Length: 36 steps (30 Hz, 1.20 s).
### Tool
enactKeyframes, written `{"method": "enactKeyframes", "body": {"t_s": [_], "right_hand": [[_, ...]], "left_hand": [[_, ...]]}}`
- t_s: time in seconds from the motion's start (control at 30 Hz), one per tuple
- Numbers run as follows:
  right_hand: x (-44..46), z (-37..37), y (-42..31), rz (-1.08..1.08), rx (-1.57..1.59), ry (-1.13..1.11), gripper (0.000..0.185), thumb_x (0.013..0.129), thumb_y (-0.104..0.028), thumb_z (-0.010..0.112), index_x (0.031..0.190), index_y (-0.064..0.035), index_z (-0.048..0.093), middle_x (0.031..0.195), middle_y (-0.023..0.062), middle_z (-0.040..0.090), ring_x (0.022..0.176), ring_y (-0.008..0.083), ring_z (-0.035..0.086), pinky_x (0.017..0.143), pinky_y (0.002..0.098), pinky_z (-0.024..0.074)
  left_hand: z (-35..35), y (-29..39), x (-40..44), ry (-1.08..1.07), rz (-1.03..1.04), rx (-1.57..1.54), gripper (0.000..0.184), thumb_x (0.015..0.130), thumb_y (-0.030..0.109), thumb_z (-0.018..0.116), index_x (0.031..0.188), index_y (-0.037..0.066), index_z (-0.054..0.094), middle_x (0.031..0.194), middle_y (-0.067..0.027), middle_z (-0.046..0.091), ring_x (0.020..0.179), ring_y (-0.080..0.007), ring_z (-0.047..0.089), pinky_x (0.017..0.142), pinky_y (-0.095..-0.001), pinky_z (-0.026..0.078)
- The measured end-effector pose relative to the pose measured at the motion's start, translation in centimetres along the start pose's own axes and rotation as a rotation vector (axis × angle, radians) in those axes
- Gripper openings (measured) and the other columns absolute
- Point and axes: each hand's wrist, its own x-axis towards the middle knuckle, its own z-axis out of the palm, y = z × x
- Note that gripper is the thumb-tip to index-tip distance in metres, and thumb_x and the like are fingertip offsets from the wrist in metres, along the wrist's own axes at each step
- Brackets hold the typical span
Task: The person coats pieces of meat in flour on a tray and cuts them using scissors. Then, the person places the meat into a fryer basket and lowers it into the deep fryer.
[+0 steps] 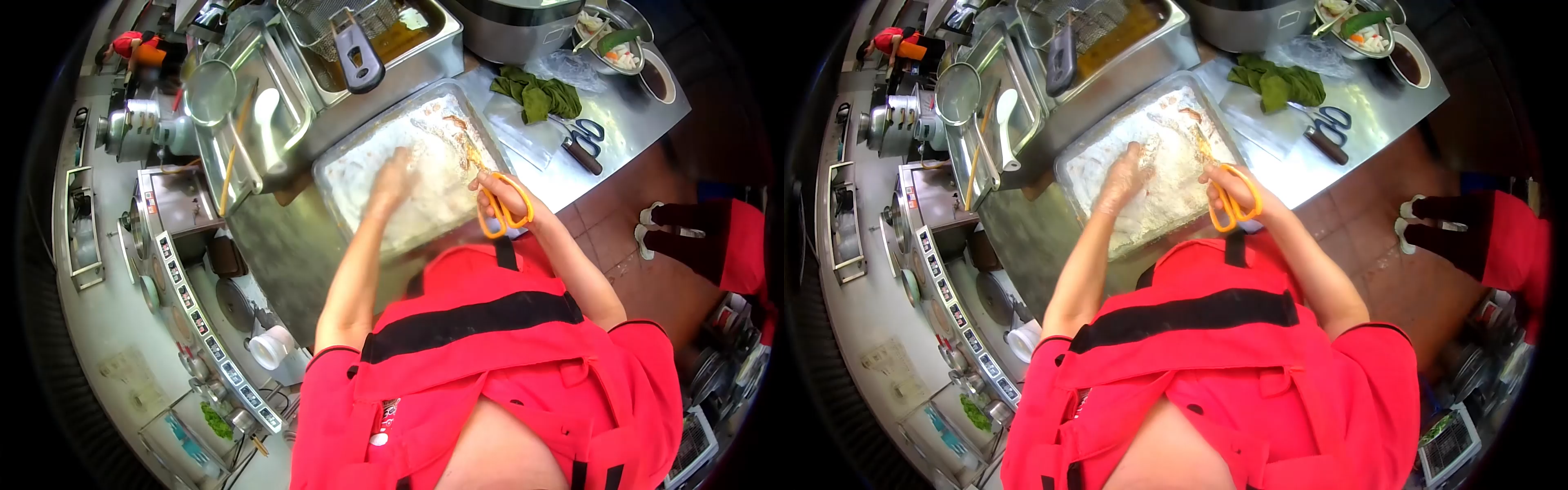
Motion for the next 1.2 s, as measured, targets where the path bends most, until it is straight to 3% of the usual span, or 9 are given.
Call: {"method": "enactKeyframes", "body": {"t_s": [0.27, 0.37, 0.47, 0.6, 0.7, 0.73, 0.9, 1.0, 1.2], "right_hand": [[0.7, -0.1, 0.9, 0.045, 0.021, -0.036, 0.037, 0.102, -0.033, 0.053, 0.109, 0.0031, 0.055, 0.064, 0.0051, 0.053, 0.052, 0.015, 0.053, 0.051, 0.0301, 0.0453], [0.6, 0.4, 0.6, 0.031, -0.049, -0.033, 0.037, 0.101, -0.034, 0.054, 0.105, 0.0022, 0.057, 0.064, 0.0051, 0.055, 0.052, 0.0157, 0.054, 0.051, 0.0303, 0.0459], [-0.6, 1.1, -0.2, -0.036, -0.22, 0.037, 0.038, 0.099, -0.037, 0.055, 0.098, 0.0003, 0.058, 0.063, 0.0052, 0.056, 0.052, 0.0167, 0.056, 0.052, 0.0301, 0.0462], [-1.7, 0.3, -0.6, -0.068, -0.55, -0.059, 0.039, 0.097, -0.04, 0.058, 0.093, -0.0013, 0.057, 0.069, 0.005, 0.059, 0.061, 0.0159, 0.06, 0.056, 0.0296, 0.0474], [-2.8, 1.8, -1.2, -0.073, -0.625, -0.034, 0.041, 0.096, -0.043, 0.061, 0.096, -0.0014, 0.058, 0.078, 0.0071, 0.063, 0.072, 0.0153, 0.063, 0.062, 0.0292, 0.0491], [-3.5, 2.8, -2.2, -0.08, -0.651, -0.039, 0.047, 0.093, -0.044, 0.066, 0.108, -0.0005, 0.06, 0.091, 0.0118, 0.065, 0.086, 0.0183, 0.064, 0.074, 0.0321, 0.0505], [-3.1, 2.8, -1.4, -0.446, -0.983, -0.021, 0.067, 0.083, -0.043, 0.076, 0.129, -0.0005, 0.053, 0.115, 0.0214, 0.058, 0.105, 0.0352, 0.06, 0.092, 0.0412, 0.0479], [-2.4, 3.0, -0.9, -0.516, -1.119, -0.007, 0.075, 0.077, -0.045, 0.081, 0.131, -0.002, 0.052, 0.119, 0.0251, 0.057, 0.109, 0.0426, 0.058, 0.094, 0.0435, 0.0474], [-1.5, 4.7, -0.6, -0.583, -1.08, -0.061, 0.076, 0.078, -0.044, 0.08, 0.134, -0.0022, 0.051, 0.124, 0.0255, 0.056, 0.114, 0.0419, 0.057, 0.098, 0.043, 0.0463]], "left_hand": [[1.9, -0.1, 1.2, 0.004, -0.085, 0.015, 0.038, 0.094, 0.024, 0.059, 0.121, -0.002, 0.049, 0.114, -0.0322, 0.063, 0.105, -0.0469, 0.06, 0.097, -0.0497, 0.044], [0.6, 0.4, 1.4, -0.081, -0.131, 0.035, 0.041, 0.094, 0.024, 0.06, 0.123, -0.005, 0.05, 0.117, -0.0291, 0.063, 0.107, -0.0407, 0.061, 0.098, -0.0445, 0.045], [0.2, -2.4, -0.5, 0.118, 0.022, -0.466, 0.049, 0.092, 0.021, 0.062, 0.131, -0.005, 0.048, 0.122, -0.023, 0.062, 0.113, -0.0318, 0.059, 0.1, -0.0392, 0.044], [-3.0, -1.0, -4.5, 0.174, -0.234, -1.04, 0.056, 0.089, 0.017, 0.067, 0.136, -0.004, 0.047, 0.126, -0.0144, 0.061, 0.108, -0.024, 0.062, 0.096, -0.0326, 0.048], [-1.8, -2.3, -6.0, 0.225, -0.237, -1.381, 0.056, 0.093, 0.022, 0.065, 0.138, -0.004, 0.044, 0.126, -0.0155, 0.061, 0.108, -0.0264, 0.063, 0.099, -0.0359, 0.048], [-1.7, -2.0, -6.5, 0.212, -0.202, -1.494, 0.055, 0.094, 0.023, 0.064, 0.139, -0.003, 0.044, 0.126, -0.0157, 0.061, 0.109, -0.0275, 0.062, 0.1, -0.038, 0.048], [-0.4, -0.4, -8.2, 0.192, -0.088, -2.058, 0.048, 0.096, 0.019, 0.063, 0.138, 0.001, 0.047, 0.135, -0.0156, 0.055, 0.122, -0.0326, 0.056, 0.103, -0.0575, 0.047], [-1.4, 2.2, -9.3, 0.209, -0.071, -2.139, 0.052, 0.094, 0.021, 0.067, 0.138, 0.001, 0.046, 0.134, -0.0146, 0.055, 0.122, -0.0322, 0.055, 0.102, -0.056, 0.049], [-1.0, 3.4, -10.1, 0.315, -0.011, -1.478, 0.049, 0.096, 0.016, 0.061, 0.139, 0.001, 0.044, 0.131, -0.0147, 0.055, 0.12, -0.0308, 0.056, 0.102, -0.0507, 0.049]]}}
